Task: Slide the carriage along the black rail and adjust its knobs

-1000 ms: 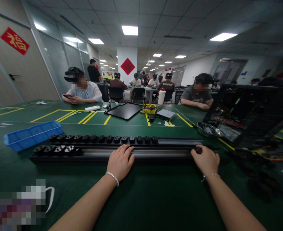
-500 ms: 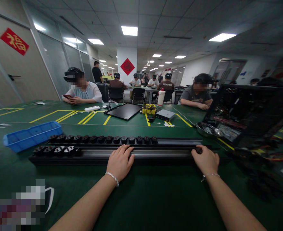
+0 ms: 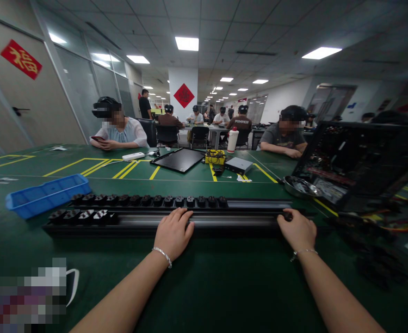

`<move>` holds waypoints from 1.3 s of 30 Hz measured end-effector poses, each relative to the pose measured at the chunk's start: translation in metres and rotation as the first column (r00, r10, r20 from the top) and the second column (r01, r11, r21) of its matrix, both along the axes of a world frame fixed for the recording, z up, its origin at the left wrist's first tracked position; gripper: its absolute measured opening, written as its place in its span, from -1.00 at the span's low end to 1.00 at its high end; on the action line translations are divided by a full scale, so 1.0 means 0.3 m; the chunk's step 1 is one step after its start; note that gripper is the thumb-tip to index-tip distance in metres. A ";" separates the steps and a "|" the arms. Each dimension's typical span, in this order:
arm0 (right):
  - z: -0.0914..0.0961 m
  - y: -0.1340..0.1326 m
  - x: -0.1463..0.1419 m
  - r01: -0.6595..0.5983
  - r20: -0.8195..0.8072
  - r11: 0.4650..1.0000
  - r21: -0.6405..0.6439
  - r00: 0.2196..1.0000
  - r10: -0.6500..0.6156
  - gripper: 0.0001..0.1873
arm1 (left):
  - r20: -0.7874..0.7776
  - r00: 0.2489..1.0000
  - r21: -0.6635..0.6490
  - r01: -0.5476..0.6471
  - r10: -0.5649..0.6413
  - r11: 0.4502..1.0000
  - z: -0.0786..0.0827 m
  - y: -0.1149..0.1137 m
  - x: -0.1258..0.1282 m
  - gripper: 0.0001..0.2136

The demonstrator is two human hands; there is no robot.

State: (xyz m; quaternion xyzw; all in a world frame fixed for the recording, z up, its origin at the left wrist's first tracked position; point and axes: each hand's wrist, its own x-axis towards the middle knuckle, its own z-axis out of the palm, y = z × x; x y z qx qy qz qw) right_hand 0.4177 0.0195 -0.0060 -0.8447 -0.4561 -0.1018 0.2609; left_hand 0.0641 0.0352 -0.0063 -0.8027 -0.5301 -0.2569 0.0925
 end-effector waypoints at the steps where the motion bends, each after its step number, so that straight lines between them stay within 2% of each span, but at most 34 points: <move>1: 0.000 0.000 0.000 0.000 0.006 1.000 0.004 1.000 0.000 -0.58 | 0.000 1.000 -0.002 0.000 0.000 1.000 0.001 0.000 0.001 -0.66; 19: -0.017 0.008 0.012 0.012 0.011 1.000 0.023 1.000 -0.013 -0.62 | -0.004 1.000 0.000 0.005 -0.005 1.000 -0.004 0.003 0.000 -0.67; 29: 0.002 0.002 0.010 0.006 -0.036 1.000 0.002 0.999 -0.006 -0.60 | -0.011 1.000 -0.016 0.000 0.000 1.000 0.000 -0.001 0.000 -0.66; 39: -0.009 0.006 0.012 0.025 -0.005 0.999 0.024 1.000 -0.024 -0.63 | -0.023 1.000 -0.027 -0.006 0.005 1.000 0.005 0.000 0.002 -0.66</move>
